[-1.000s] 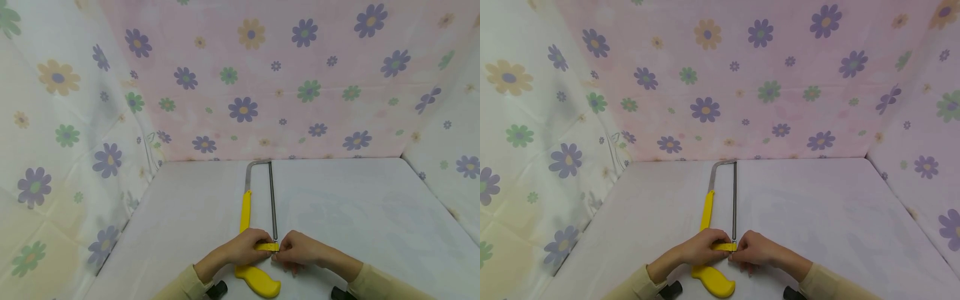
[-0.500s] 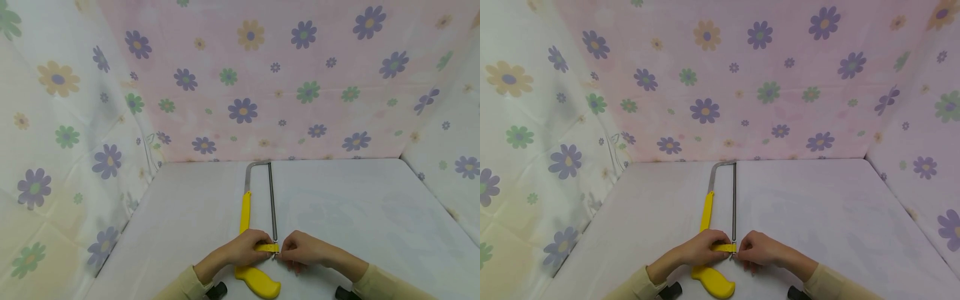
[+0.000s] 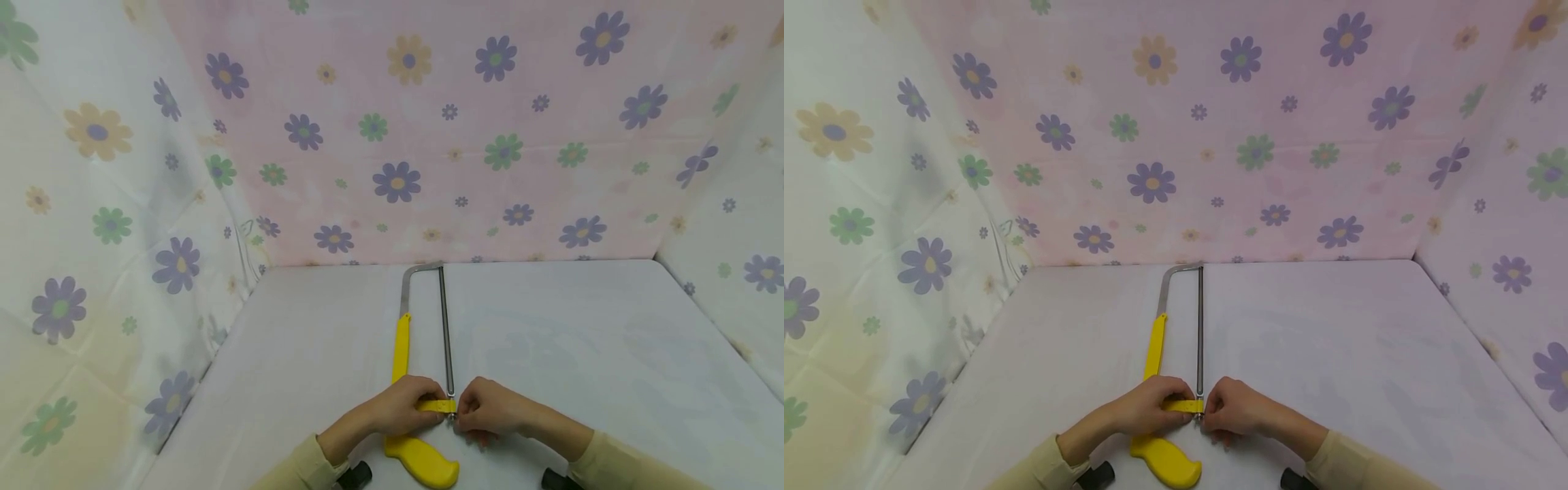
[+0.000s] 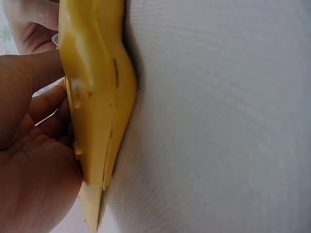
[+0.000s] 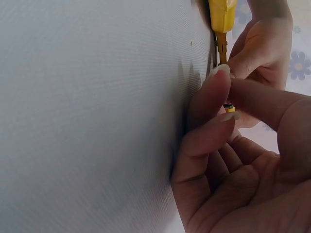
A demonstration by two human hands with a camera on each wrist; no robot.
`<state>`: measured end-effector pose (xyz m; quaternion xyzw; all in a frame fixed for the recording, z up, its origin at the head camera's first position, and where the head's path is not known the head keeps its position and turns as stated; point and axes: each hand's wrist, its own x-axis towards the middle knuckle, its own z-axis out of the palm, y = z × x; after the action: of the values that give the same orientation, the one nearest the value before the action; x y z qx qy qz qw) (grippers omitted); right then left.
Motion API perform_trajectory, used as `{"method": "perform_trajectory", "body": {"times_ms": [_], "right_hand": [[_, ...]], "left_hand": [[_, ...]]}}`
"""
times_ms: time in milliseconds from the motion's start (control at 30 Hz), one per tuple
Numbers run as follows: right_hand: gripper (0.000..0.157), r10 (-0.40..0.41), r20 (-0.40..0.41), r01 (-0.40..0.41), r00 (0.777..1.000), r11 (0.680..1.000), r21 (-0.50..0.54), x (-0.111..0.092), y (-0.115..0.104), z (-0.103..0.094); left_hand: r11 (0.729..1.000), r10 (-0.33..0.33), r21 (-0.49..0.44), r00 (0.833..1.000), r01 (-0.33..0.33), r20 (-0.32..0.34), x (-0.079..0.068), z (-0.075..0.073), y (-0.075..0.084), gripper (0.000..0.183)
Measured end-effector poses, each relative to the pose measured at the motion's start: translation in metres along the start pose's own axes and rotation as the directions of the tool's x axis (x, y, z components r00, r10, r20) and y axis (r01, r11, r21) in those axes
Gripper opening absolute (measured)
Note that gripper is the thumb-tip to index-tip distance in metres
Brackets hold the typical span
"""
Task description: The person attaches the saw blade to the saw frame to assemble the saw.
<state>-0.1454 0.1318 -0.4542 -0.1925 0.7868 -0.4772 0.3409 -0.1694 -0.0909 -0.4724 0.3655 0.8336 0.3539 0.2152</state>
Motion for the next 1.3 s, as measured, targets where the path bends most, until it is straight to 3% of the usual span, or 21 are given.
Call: {"method": "perform_trajectory", "body": {"times_ms": [400, 867, 1167, 1300], "right_hand": [[0.038, 0.003, -0.010, -0.003, 1.000, 1.000, -0.009, 0.0014, -0.0031, 0.0017], [0.019, 0.007, -0.027, -0.007, 1.000, 1.000, -0.005, -0.0050, 0.0032, -0.0038], [0.015, -0.032, 0.022, 0.032, 0.999, 0.999, 0.014, -0.0001, 0.0007, -0.0011], [0.024, -0.016, 0.018, 0.015, 1.000, 1.000, 0.006, 0.0022, -0.0012, 0.0013]], "left_hand": [[1.000, 0.008, -0.002, 1.000, -0.008, -0.006, 0.0001, -0.0002, -0.0005, 0.014], [1.000, -0.013, -0.025, 1.000, 0.014, 0.007, -0.0012, 0.0002, -0.0003, 0.015], [0.999, 0.029, 0.027, 1.000, -0.029, -0.007, -0.0012, -0.0007, 0.0007, 0.015], [0.999, 0.036, 0.031, 0.999, -0.036, -0.008, -0.0016, -0.0006, 0.0022, 0.015]]}}
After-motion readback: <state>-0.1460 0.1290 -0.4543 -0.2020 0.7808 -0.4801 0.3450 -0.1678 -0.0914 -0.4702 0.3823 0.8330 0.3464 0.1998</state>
